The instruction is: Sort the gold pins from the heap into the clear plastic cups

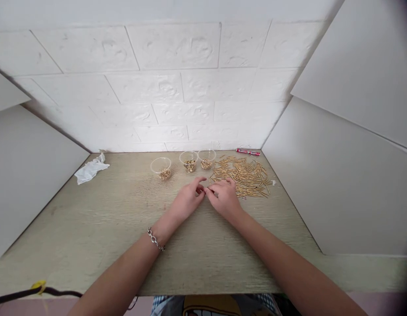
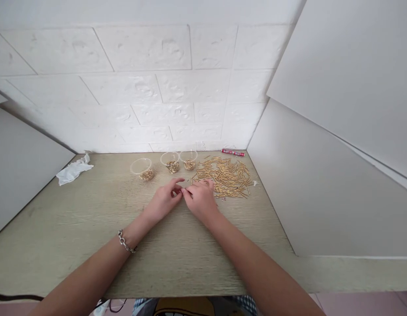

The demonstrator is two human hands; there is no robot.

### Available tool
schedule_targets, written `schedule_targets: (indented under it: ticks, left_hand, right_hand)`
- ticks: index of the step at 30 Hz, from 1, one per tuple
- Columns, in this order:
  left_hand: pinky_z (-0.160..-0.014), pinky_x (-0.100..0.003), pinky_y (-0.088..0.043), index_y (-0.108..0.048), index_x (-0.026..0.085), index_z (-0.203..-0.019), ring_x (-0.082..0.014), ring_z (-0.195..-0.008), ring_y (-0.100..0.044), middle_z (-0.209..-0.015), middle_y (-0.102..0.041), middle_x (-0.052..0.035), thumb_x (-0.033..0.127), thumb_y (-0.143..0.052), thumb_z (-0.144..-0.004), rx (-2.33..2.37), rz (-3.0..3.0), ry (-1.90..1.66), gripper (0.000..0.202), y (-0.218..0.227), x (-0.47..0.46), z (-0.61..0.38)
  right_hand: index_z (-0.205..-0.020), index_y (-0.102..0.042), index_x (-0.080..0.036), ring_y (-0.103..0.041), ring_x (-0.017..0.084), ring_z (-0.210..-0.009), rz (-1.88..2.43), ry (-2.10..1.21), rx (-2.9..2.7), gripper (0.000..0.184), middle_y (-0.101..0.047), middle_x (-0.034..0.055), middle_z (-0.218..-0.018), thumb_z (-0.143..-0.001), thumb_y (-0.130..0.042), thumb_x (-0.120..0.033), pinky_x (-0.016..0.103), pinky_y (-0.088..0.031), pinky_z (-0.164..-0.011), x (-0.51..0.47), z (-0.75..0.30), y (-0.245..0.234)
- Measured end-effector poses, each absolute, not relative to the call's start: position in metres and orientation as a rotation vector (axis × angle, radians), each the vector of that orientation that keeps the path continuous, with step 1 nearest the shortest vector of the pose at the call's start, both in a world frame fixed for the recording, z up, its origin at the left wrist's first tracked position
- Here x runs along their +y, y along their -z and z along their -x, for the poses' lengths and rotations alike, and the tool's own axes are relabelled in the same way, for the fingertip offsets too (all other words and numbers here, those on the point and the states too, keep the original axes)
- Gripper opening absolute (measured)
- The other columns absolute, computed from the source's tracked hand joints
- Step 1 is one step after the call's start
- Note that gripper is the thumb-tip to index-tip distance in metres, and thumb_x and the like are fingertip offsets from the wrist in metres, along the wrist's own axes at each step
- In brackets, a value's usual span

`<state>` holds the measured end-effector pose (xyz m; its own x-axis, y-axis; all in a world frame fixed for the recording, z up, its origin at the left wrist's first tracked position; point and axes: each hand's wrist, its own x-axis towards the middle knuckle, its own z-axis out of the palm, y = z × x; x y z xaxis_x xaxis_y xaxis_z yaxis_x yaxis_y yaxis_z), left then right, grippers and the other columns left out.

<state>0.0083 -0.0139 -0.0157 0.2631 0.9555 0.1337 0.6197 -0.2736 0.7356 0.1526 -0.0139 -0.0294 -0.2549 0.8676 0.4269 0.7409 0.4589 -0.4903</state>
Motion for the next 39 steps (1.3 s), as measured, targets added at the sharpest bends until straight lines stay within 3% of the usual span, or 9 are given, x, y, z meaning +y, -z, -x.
schedule_targets:
  ticks: [3, 5, 9, 12, 16, 20, 24, 30, 39]
  left_hand:
    - [-0.068, -0.024, -0.045, -0.041, 0.019, -0.120, -0.0112, -0.068, -0.057, -0.083, -0.064, -0.0014, 0.020, -0.046, -0.078, 1.408, -2.008, -0.815, 0.043, 0.016, -0.014, -0.008]
    - [-0.067, -0.023, -0.044, -0.042, 0.019, -0.121, -0.0111, -0.067, -0.056, -0.081, -0.063, -0.0011, 0.019, -0.045, -0.078, 1.409, -2.037, -0.827, 0.043, 0.017, -0.013, -0.008]
    - [-0.069, -0.024, -0.042, -0.060, 0.018, -0.095, -0.0120, -0.070, -0.055, -0.081, -0.063, -0.0023, 0.019, -0.044, -0.079, 1.415, -2.118, -0.823, 0.023, 0.021, -0.008, -0.004]
    - [-0.068, -0.024, -0.041, -0.062, 0.018, -0.082, -0.0125, -0.068, -0.054, -0.076, -0.063, -0.0018, 0.019, -0.047, -0.077, 1.422, -2.101, -0.799, 0.016, 0.023, -0.005, -0.002]
    - [-0.062, -0.024, -0.038, -0.062, 0.017, -0.076, -0.0123, -0.064, -0.052, -0.071, -0.062, -0.0013, 0.028, -0.051, -0.077, 1.465, -2.058, -0.750, 0.016, 0.019, -0.006, -0.001]
    - [-0.054, -0.025, -0.032, -0.057, 0.016, -0.061, -0.0114, -0.054, -0.044, -0.058, -0.055, -0.0008, 0.043, -0.044, -0.080, 1.547, -2.098, -0.662, 0.036, 0.015, -0.008, -0.002]
    - [-0.056, -0.025, -0.032, -0.055, 0.016, -0.064, -0.0122, -0.058, -0.045, -0.061, -0.054, -0.0010, 0.039, -0.037, -0.084, 1.532, -2.122, -0.659, 0.035, 0.016, -0.007, -0.002]
    - [-0.060, -0.023, -0.037, -0.060, 0.017, -0.078, -0.0122, -0.063, -0.050, -0.070, -0.060, -0.0001, 0.025, -0.049, -0.075, 1.471, -1.952, -0.670, 0.014, 0.016, -0.002, -0.001]
    - [-0.051, -0.024, -0.028, -0.051, 0.015, -0.056, -0.0104, -0.052, -0.038, -0.050, -0.043, 0.0032, 0.042, -0.037, -0.081, 1.518, -1.931, -0.688, 0.039, 0.013, -0.004, -0.001]
  right_hand:
    - [-0.069, -0.063, -0.019, -0.052, 0.014, -0.074, 1.303, -0.243, -2.059, 0.029, -0.062, 0.0008, -0.069, -0.085, -0.042, -0.029, 0.036, -0.022, -0.088, -0.007, -0.157, 0.018]
    - [-0.085, -0.064, -0.020, -0.052, 0.017, -0.083, 1.299, -0.181, -1.992, 0.024, -0.063, 0.0030, -0.084, -0.085, -0.042, -0.030, 0.035, -0.026, -0.085, 0.007, -0.160, 0.004]
    - [-0.088, -0.065, -0.021, -0.046, 0.024, -0.098, 1.459, 0.007, -1.934, 0.021, -0.056, 0.0079, -0.105, -0.082, -0.047, -0.029, 0.041, -0.029, -0.087, 0.052, -0.160, -0.028]
    - [-0.077, -0.067, -0.020, -0.041, 0.029, -0.106, 1.599, 0.082, -2.149, 0.018, -0.054, 0.0084, -0.111, -0.079, -0.050, -0.022, 0.054, -0.018, -0.094, 0.086, -0.150, -0.044]
    - [-0.097, -0.064, -0.014, -0.040, 0.033, -0.111, 1.833, 0.031, -2.473, 0.028, -0.059, 0.0144, -0.102, -0.070, -0.062, -0.021, 0.060, -0.008, -0.097, 0.116, -0.129, -0.047]
    - [-0.113, -0.056, -0.013, -0.039, 0.036, -0.116, 2.108, -0.186, -2.611, 0.058, -0.055, 0.0179, -0.114, -0.059, -0.072, -0.027, 0.058, -0.012, -0.098, 0.131, -0.114, -0.041]
    - [-0.114, -0.056, -0.015, -0.043, 0.033, -0.114, 2.095, -0.151, -2.639, 0.048, -0.055, 0.0166, -0.117, -0.066, -0.064, -0.018, 0.057, -0.015, -0.098, 0.135, -0.111, -0.039]
    - [-0.113, -0.056, -0.016, -0.048, 0.032, -0.110, 2.117, -0.252, -2.741, 0.059, -0.054, 0.0151, -0.118, -0.058, -0.073, -0.027, 0.051, -0.028, -0.096, 0.131, -0.115, -0.049]
    - [-0.101, -0.063, -0.012, -0.058, 0.027, -0.093, 1.912, -0.212, -2.774, 0.041, -0.062, 0.0170, -0.104, -0.061, -0.069, -0.019, 0.035, -0.044, -0.077, 0.125, -0.118, -0.052]
